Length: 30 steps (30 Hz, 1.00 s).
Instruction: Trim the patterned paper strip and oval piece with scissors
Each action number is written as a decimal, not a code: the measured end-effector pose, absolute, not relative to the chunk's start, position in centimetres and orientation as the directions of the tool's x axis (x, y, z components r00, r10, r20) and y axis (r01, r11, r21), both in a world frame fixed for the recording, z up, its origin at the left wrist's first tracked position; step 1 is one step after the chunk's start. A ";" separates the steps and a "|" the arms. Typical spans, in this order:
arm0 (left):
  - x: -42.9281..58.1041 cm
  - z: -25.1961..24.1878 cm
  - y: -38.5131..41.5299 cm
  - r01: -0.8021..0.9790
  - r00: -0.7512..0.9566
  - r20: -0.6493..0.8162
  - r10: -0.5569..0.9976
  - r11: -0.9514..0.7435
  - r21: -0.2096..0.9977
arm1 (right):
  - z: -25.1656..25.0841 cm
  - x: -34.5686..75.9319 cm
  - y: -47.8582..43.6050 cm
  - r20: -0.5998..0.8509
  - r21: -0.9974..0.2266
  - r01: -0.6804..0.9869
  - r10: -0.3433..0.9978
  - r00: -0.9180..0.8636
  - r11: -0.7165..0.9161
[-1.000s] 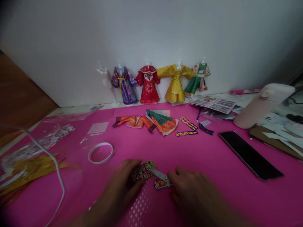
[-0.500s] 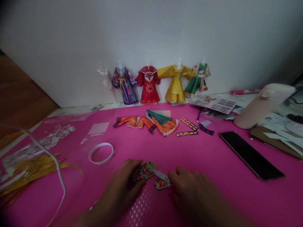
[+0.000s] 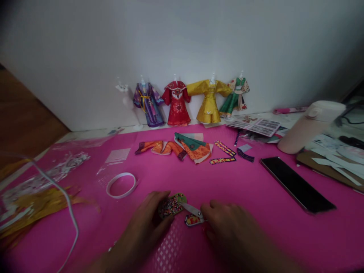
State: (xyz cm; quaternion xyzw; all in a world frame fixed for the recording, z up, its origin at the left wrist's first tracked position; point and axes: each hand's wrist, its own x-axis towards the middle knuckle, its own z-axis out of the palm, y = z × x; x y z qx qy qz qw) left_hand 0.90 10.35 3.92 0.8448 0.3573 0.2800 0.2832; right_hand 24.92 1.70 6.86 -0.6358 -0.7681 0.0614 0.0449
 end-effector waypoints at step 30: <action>1.7 7.4 9.3 0.207 0.944 0.155 0.290 -0.890 0.406 | 8.1 28.0 -1.7 -0.063 -0.189 0.962 0.975 -0.212 0.197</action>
